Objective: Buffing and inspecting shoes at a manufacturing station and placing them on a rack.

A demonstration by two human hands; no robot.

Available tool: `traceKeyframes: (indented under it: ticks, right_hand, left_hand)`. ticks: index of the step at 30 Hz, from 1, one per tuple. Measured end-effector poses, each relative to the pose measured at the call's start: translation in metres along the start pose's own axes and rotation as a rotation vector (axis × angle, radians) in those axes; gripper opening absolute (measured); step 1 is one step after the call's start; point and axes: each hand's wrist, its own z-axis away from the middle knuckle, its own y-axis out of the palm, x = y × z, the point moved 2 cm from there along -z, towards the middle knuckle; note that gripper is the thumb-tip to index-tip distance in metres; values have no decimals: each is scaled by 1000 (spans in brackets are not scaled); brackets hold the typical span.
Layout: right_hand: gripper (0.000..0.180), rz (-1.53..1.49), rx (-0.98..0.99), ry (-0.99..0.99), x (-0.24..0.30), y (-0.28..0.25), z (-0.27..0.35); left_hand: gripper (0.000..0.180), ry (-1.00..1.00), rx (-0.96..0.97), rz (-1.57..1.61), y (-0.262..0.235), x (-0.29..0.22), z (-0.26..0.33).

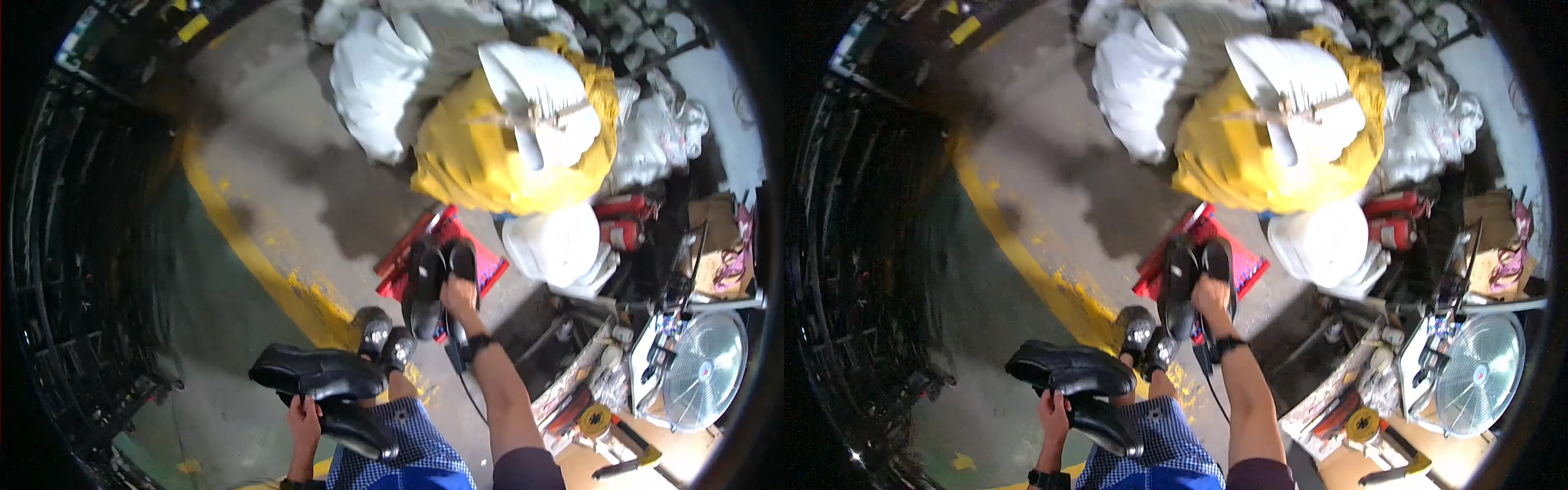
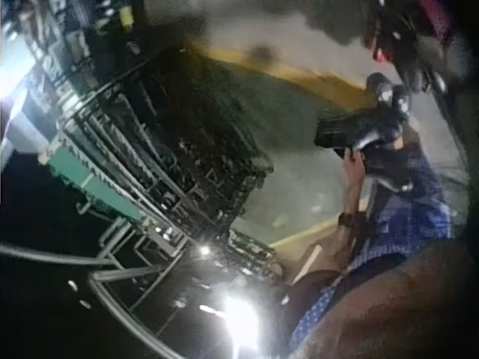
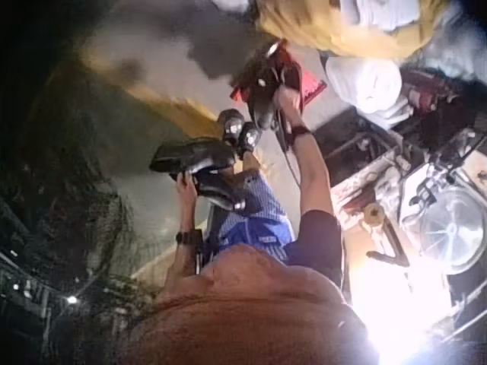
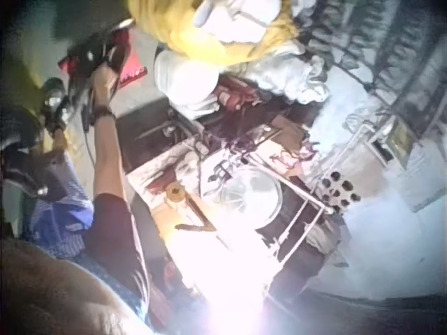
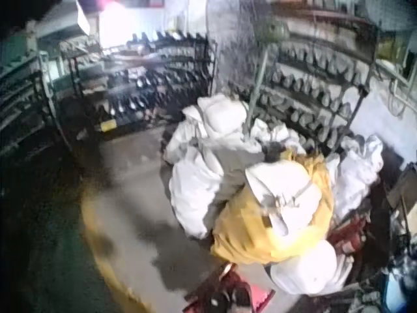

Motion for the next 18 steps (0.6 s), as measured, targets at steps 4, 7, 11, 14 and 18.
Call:
traceKeyframes:
  ticks: [4, 7, 11, 14, 18]
  right_hand:
    - [23, -100, -7, 51, 45, -74, 75]
    - [32, -120, 120, 158, 57, -125, 138]
    - [32, -128, 167, 210, 115, -193, 175]
    - [37, -165, 43, 200, 150, -220, 170]
    - [35, -106, 129, 118, 232, -241, 124]
  left_hand:
    - [19, 22, -108, -13, -48, -22, 24]
    - [20, 54, -196, 109, -76, -39, 36]
    - [24, 141, -412, -37, -131, -44, 37]
    - [23, 179, -484, 112, -168, -101, 40]
    - [22, 231, -581, 183, -232, -121, 10]
